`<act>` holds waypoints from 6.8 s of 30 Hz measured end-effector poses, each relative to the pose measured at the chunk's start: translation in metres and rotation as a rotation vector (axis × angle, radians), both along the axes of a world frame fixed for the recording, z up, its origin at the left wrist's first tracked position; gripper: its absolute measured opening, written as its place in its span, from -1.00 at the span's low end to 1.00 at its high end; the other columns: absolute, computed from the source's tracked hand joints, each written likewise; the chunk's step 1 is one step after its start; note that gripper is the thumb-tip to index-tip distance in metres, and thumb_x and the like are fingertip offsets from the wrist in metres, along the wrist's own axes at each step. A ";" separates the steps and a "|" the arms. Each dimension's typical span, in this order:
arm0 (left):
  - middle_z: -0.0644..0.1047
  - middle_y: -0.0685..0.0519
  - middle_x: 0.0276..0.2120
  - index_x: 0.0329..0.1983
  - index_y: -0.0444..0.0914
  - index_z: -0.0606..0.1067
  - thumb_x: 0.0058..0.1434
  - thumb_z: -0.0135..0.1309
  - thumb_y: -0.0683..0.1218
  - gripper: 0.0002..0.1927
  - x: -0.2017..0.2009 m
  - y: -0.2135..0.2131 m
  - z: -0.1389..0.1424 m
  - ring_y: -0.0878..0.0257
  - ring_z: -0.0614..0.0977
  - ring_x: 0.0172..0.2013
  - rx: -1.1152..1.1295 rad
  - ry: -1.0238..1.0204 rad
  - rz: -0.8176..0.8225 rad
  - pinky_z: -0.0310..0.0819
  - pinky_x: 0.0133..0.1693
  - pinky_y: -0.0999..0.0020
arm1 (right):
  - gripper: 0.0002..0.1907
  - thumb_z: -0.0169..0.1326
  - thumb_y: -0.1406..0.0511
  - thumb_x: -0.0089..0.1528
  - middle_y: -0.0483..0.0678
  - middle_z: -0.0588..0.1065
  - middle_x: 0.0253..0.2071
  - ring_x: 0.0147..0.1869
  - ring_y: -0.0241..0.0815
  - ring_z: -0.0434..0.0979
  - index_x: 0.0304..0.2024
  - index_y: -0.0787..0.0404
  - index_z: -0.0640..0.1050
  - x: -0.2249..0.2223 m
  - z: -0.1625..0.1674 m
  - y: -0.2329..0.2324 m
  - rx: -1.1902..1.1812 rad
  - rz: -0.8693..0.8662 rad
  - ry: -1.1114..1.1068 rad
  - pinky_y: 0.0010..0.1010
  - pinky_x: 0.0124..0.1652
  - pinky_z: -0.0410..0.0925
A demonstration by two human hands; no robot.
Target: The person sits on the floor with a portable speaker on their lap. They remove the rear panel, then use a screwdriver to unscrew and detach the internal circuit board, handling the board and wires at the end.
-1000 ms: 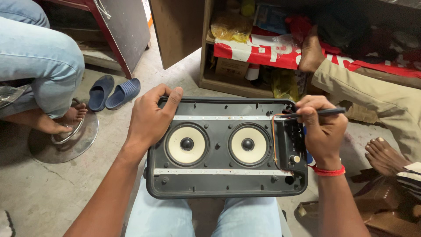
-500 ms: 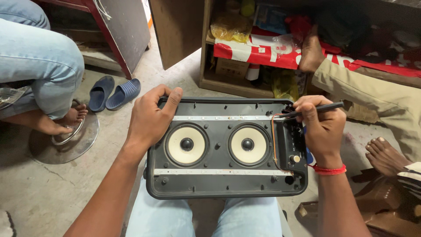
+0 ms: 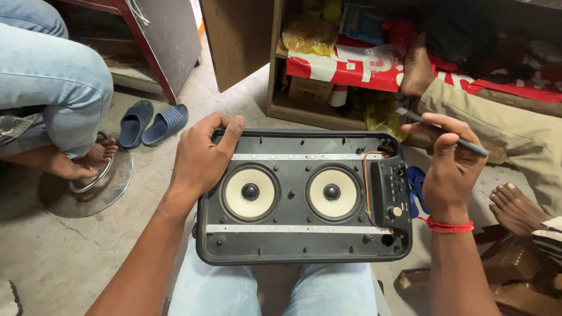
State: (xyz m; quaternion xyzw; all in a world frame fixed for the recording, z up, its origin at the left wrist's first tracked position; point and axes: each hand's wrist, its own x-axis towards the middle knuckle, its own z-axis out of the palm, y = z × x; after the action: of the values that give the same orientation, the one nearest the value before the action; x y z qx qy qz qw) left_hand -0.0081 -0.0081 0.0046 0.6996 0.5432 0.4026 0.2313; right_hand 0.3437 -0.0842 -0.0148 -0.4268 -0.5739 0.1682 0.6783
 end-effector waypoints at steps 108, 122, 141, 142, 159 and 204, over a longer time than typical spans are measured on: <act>0.55 -0.11 -0.55 -0.32 -0.32 0.56 0.36 0.01 0.22 -0.50 0.002 0.002 -0.001 0.09 0.60 -0.50 0.002 0.019 0.016 0.44 -0.35 0.20 | -0.76 0.31 0.28 -0.09 -0.09 0.49 -0.51 -0.28 -0.05 0.50 -0.44 0.13 0.52 -0.022 0.066 0.017 -0.306 0.154 -1.284 -0.21 -0.15 0.32; 0.55 -0.07 -0.57 -0.33 -0.30 0.57 0.35 0.01 0.23 -0.50 0.000 0.000 0.002 0.14 0.58 -0.52 -0.025 0.006 0.016 0.43 -0.38 0.21 | -0.75 0.30 0.41 0.05 -0.08 0.64 -0.39 -0.32 -0.34 0.63 -0.46 0.19 0.43 0.004 0.059 0.010 -0.578 0.222 -0.693 -0.49 -0.28 0.52; 0.56 -0.08 -0.54 -0.31 -0.33 0.56 0.37 0.02 0.21 -0.51 -0.001 0.002 -0.003 0.14 0.58 -0.50 0.022 0.006 0.001 0.43 -0.35 0.22 | -0.79 0.22 0.38 0.27 0.08 0.60 -0.30 -0.08 -0.20 0.69 -0.30 0.24 0.41 0.119 0.043 -0.014 -0.515 -0.190 -0.597 -0.30 -0.11 0.50; 0.56 -0.08 -0.54 -0.31 -0.33 0.56 0.38 0.02 0.21 -0.51 -0.002 0.002 -0.003 0.14 0.58 -0.49 0.026 0.008 0.000 0.43 -0.35 0.22 | -0.79 0.27 0.34 0.24 0.06 0.61 -0.29 -0.13 -0.15 0.68 -0.30 0.24 0.46 0.119 0.039 -0.012 -0.604 -0.281 -0.739 -0.25 -0.14 0.50; 0.53 -0.06 -0.58 -0.33 -0.32 0.55 0.38 0.01 0.23 -0.48 -0.003 0.003 -0.002 0.16 0.55 -0.54 -0.015 0.040 0.021 0.40 -0.40 0.22 | -0.77 0.35 0.23 0.31 -0.01 0.59 -0.49 -0.42 -0.14 0.62 -0.36 0.19 0.60 0.138 -0.003 -0.002 -0.543 -0.650 -1.066 -0.31 -0.26 0.44; 0.53 -0.11 -0.57 -0.34 -0.32 0.55 0.35 0.02 0.23 -0.49 0.001 0.000 0.000 0.09 0.58 -0.52 -0.003 -0.005 0.023 0.43 -0.37 0.19 | -0.70 0.24 0.57 0.00 -0.09 0.48 -0.34 -0.13 -0.08 0.45 -0.32 0.12 0.56 -0.008 0.048 0.032 0.014 -0.052 -1.112 -0.25 -0.13 0.32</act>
State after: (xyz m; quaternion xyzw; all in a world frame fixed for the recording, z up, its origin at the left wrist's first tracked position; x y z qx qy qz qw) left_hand -0.0072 -0.0081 0.0045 0.6919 0.5512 0.4061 0.2292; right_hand 0.3354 -0.0522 0.0331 -0.4607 -0.8359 -0.1030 0.2800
